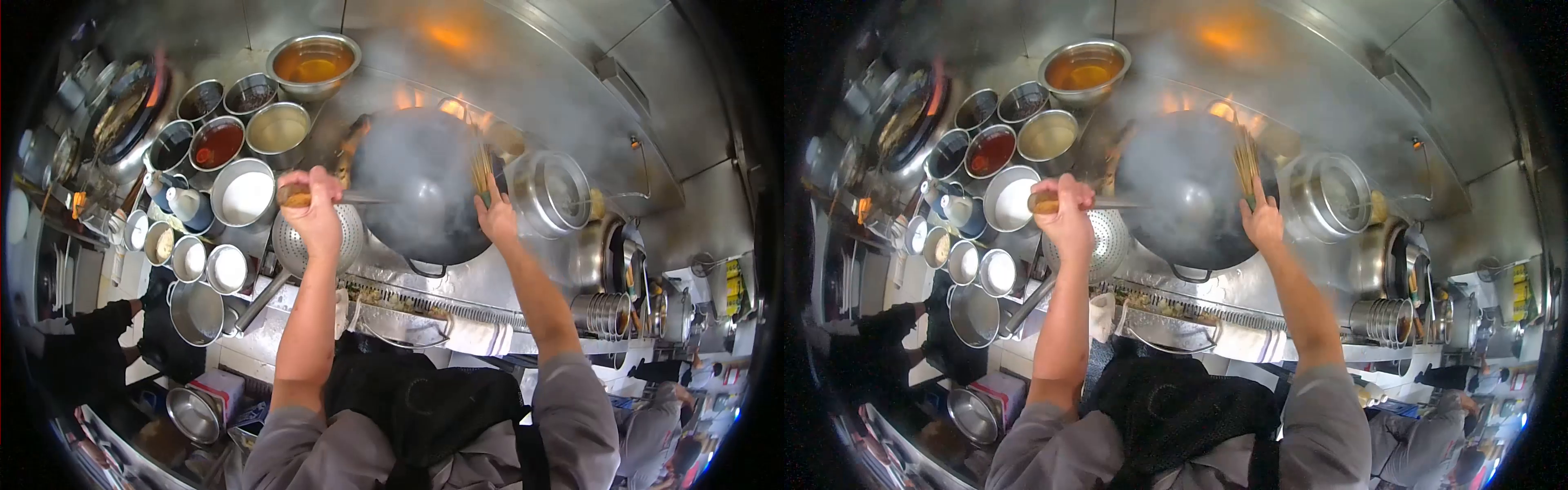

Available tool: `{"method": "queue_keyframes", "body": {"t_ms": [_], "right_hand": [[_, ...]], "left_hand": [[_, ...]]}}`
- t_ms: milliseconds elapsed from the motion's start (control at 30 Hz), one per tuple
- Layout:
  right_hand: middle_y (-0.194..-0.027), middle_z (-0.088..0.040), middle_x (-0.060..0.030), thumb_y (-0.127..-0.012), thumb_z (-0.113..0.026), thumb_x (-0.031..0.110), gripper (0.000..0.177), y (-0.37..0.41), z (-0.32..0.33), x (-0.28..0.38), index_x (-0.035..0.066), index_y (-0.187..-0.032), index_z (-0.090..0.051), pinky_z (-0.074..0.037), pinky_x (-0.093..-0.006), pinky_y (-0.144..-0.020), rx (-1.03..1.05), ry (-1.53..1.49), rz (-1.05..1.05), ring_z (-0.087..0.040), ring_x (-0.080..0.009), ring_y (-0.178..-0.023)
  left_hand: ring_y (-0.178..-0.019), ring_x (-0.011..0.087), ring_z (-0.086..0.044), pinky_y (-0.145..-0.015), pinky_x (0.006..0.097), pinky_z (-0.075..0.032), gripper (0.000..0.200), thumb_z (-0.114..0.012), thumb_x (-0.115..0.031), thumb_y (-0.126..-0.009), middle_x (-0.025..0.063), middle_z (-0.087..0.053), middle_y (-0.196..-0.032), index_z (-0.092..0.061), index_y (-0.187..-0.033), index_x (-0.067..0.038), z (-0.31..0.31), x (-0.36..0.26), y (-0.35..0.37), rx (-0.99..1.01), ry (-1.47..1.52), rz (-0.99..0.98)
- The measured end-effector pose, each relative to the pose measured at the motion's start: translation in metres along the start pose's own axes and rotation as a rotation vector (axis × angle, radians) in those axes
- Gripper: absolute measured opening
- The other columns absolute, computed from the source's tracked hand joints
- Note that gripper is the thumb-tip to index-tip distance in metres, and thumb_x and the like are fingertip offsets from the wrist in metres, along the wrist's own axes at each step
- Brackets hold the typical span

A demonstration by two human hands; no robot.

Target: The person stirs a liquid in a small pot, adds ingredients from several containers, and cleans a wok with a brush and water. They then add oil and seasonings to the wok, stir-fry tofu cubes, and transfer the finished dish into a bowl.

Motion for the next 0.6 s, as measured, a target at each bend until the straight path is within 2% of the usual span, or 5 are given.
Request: {"method": "queue_keyframes", "body": {"t_ms": [100,200,333,467,600], "right_hand": [[-0.114,-0.06,-0.0303,-0.088,-0.062,0.041,0.066,0.014,-0.016,0.005,0.026,-0.146,-0.036,-0.049,-0.0507,-0.093,0.021,-0.233,0.548,-0.06,-0.0467,-0.105],[-0.113,-0.06,-0.0292,-0.089,-0.061,0.041,0.064,-0.003,-0.025,0.008,0.027,-0.145,-0.036,-0.05,-0.0512,-0.092,0.405,0.349,0.343,-0.06,-0.0478,-0.105],[-0.108,-0.061,-0.0256,-0.092,-0.057,0.039,0.059,-0.014,-0.003,0.006,0.031,-0.146,-0.035,-0.051,-0.0525,-0.085,-0.221,-0.147,-0.02,-0.062,-0.048,-0.097],[-0.11,-0.061,-0.0231,-0.089,-0.061,0.036,0.066,0.042,-0.027,0.012,0.029,-0.148,-0.034,-0.053,-0.0507,-0.082,0.331,0.27,0.62,-0.064,-0.044,-0.096],[-0.117,-0.061,-0.0203,-0.087,-0.062,0.034,0.067,0.034,-0.052,0.003,0.028,-0.148,-0.035,-0.055,-0.0478,-0.079,0.413,0.439,0.352,-0.066,-0.0387,-0.096]], "left_hand": [[-0.058,0.0131,-0.048,-0.054,0.0292,-0.043,0.02,-0.056,-0.002,-0.094,0.0027,-0.049,-0.07,-0.038,-0.092,-0.01,0.013,0.0,0.005,-0.142,0.111,0.066],[-0.058,0.0137,-0.049,-0.055,0.0301,-0.043,0.021,-0.057,-0.002,-0.093,0.0031,-0.05,-0.071,-0.038,-0.091,-0.011,0.031,0.001,0.005,-0.204,0.201,0.062],[-0.058,0.0138,-0.049,-0.052,0.0301,-0.042,0.022,-0.057,0.0,-0.092,0.0042,-0.051,-0.07,-0.038,-0.09,-0.011,0.036,-0.012,0.01,-0.303,0.089,0.052],[-0.058,0.0149,-0.05,-0.052,0.0301,-0.042,0.021,-0.058,-0.002,-0.094,0.0043,-0.05,-0.069,-0.039,-0.09,-0.009,0.017,-0.024,0.014,-0.067,0.103,-0.019],[-0.059,0.0139,-0.049,-0.055,0.0305,-0.044,0.019,-0.057,-0.001,-0.095,0.0052,-0.05,-0.07,-0.039,-0.092,-0.008,0.001,-0.017,0.034,0.322,0.021,-0.114]]}}
Point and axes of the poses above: each hand's wrist, its own y-axis away from the middle knuckle, its own z-axis out of the back of the hand, x = y × z, the point moved 3 cm from there along -y, towards the middle knuckle
